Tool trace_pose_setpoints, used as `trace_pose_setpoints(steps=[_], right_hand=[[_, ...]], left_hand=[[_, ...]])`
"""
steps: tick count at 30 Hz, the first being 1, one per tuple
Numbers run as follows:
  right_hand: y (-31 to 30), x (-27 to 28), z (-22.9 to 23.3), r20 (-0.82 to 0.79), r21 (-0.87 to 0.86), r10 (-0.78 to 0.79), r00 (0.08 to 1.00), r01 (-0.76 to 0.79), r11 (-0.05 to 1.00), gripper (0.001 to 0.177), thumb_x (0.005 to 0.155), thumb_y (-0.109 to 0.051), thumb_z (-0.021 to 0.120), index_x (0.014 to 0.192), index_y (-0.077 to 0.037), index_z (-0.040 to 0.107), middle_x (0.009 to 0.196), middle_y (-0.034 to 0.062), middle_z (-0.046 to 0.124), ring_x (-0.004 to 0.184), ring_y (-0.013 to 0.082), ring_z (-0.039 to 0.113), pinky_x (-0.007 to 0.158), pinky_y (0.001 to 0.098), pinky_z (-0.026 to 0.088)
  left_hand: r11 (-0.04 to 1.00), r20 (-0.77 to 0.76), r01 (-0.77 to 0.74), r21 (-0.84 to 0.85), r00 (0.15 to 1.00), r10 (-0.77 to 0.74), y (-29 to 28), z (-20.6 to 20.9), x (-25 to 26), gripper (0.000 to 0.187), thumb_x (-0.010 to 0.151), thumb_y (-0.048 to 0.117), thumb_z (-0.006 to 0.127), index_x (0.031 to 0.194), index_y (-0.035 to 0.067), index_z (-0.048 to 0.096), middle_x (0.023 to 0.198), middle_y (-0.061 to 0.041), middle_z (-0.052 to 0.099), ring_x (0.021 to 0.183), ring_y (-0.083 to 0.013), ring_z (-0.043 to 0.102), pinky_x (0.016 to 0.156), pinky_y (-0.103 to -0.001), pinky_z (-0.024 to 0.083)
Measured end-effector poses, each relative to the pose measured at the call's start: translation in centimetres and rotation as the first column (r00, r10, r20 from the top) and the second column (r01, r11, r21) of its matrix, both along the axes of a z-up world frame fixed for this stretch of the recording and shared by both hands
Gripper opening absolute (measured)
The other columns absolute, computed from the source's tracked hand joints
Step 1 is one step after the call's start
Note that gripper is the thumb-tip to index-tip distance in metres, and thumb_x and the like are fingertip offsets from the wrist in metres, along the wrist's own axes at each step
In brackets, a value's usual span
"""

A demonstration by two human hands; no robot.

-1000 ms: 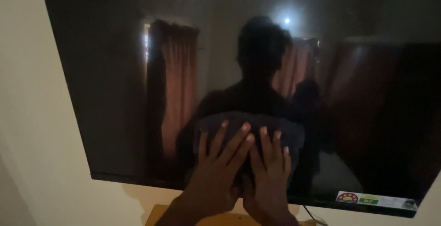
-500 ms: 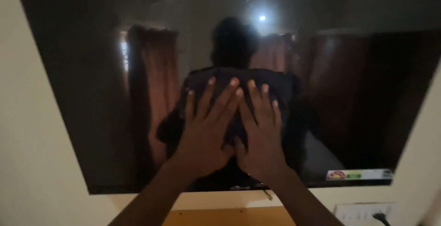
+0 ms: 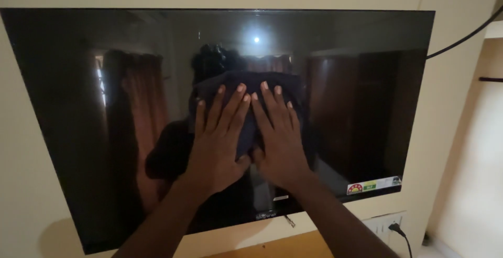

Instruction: Wiping a television screen with a cloth.

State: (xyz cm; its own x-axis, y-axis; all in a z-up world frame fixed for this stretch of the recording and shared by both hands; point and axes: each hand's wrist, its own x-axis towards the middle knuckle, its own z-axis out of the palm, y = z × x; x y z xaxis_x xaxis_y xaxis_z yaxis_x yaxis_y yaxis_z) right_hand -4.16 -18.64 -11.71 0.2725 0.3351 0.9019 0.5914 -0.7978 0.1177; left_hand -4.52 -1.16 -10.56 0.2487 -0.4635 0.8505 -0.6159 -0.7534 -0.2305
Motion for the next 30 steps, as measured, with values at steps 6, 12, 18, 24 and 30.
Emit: trace_pose_setpoints(steps=[6,12,18,24,30], right_hand=[[0.3,-0.4,0.1,-0.001,0.028,0.043,0.999,-0.043,0.999,0.099,0.068,-0.004,0.066,0.16,-0.003,0.027,0.17,0.0211,0.015,0.158,0.0444,0.009,0.125,0.0636,0.011],[-0.3,0.9,-0.8,0.098,0.02,0.157,0.983,-0.16,0.987,0.079,0.075,0.006,0.065,0.15,-0.007,0.042,0.17,0.0224,0.019,0.16,0.0464,0.011,0.127,0.0645,0.01],[-0.8,1.9,-0.5,0.138,-0.016,0.185,0.973,-0.185,0.983,0.074,0.085,0.002,0.066,0.154,-0.003,0.039,0.17,0.0254,0.018,0.16,0.0476,0.012,0.126,0.0664,0.012],[-0.9,2.5,1.0,0.177,-0.029,0.204,0.963,-0.202,0.979,0.07,0.091,-0.005,0.061,0.156,-0.001,0.035,0.169,0.0276,0.015,0.158,0.0494,0.009,0.124,0.0683,0.009],[-1.0,3.0,3.3,0.217,-0.037,0.212,0.953,-0.21,0.977,0.069,0.094,-0.011,0.058,0.158,0.0,0.034,0.17,0.0269,0.017,0.16,0.0484,0.012,0.125,0.067,0.011]], left_hand=[[0.998,-0.013,0.056,-0.028,0.998,-0.056,0.6,0.0,-0.3,0.109,0.064,0.025,0.081,0.156,0.003,0.027,0.167,-0.019,0.015,0.155,-0.0392,0.013,0.122,-0.064,0.009],[1.0,0.001,0.014,-0.022,1.0,-0.014,0.3,0.1,-0.4,0.108,0.064,0.024,0.081,0.156,0.003,0.028,0.167,-0.018,0.016,0.155,-0.039,0.014,0.122,-0.063,0.009],[0.999,0.047,0.032,-0.012,0.998,-0.032,0.1,1.0,-0.1,0.107,0.067,0.025,0.078,0.158,0.001,0.027,0.167,-0.019,0.018,0.156,-0.0403,0.014,0.122,-0.064,0.01],[1.0,0.111,0.006,-0.01,0.994,-0.004,0.1,2.2,-0.1,0.102,0.07,0.027,0.073,0.159,0.002,0.03,0.168,-0.018,0.02,0.157,-0.039,0.017,0.124,-0.063,0.013],[0.999,0.235,-0.003,-0.038,0.972,0.012,-0.2,4.1,0.8,0.09,0.079,0.03,0.067,0.158,0.003,0.035,0.169,-0.017,0.025,0.158,-0.0382,0.021,0.124,-0.063,0.017]])
